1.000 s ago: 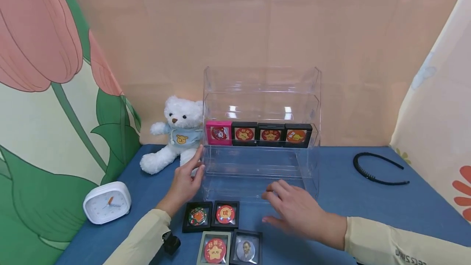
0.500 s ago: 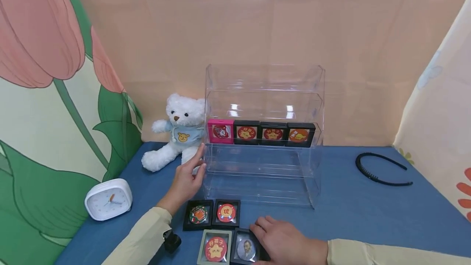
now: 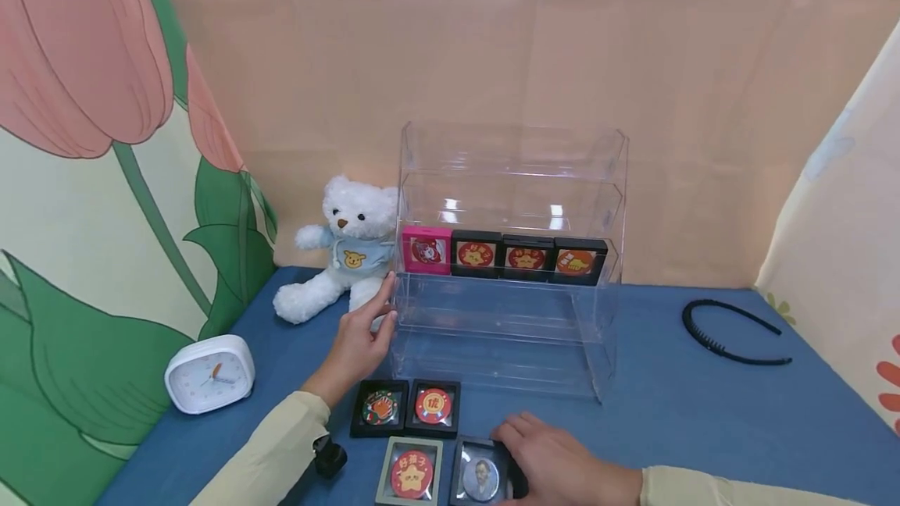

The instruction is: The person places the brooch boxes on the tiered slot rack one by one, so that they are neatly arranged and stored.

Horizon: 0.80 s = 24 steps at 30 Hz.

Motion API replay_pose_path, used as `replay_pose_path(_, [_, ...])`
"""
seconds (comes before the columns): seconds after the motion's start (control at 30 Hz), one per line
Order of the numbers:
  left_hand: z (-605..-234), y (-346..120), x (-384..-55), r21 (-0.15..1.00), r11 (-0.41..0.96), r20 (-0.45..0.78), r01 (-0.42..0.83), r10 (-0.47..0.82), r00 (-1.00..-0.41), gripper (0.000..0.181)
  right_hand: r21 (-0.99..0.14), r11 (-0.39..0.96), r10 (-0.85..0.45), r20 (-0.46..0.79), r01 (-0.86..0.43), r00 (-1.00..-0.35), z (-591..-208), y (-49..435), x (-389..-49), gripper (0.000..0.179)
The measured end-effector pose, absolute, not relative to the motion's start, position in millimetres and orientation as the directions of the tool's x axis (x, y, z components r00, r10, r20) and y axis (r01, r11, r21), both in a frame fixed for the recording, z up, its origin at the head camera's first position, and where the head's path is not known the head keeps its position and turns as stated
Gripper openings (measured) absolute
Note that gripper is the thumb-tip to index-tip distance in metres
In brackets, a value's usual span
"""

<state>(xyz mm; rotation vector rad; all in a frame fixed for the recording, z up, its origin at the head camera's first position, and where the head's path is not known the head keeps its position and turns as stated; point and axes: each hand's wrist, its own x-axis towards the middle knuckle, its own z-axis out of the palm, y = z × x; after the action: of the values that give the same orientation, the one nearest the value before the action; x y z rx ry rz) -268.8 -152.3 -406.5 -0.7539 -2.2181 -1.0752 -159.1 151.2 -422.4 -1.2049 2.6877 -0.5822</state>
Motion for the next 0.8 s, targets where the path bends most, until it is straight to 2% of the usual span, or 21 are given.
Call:
replay_pose_path(0.17, [-407,-153,-268,0.511,0.516,0.678,0.688,0.250,-0.691,0.060,-0.634,0.537,-0.703,0.028,-0.556,-0.711,-429,166,-156,0.059])
replay_pose_path(0.4, [-407,-154,-266,0.529,0.508,0.670,0.680,0.242,-0.702,0.059,-0.796,0.335,-0.744,0.105,-0.504,-0.660,-482,197,-172,0.056])
replay_pose_path(0.53, [-406,-155,-265,0.534,0.510,0.661,0.674,0.245,-0.709,0.059,-0.813,0.233,-0.788,0.164,-0.534,-0.594,-463,201,-163,0.052])
replay_pose_path(0.67, [-405,-155,-266,0.523,0.505,0.676,0.687,0.246,-0.695,0.059,-0.757,0.123,-0.799,0.307,-0.642,-0.516,-439,199,-152,0.047])
replay_pose_path(0.8, [-406,-155,-267,0.525,0.505,0.668,0.685,0.253,-0.699,0.058,-0.748,0.063,-0.774,0.381,-0.661,-0.505,-439,203,-150,0.046])
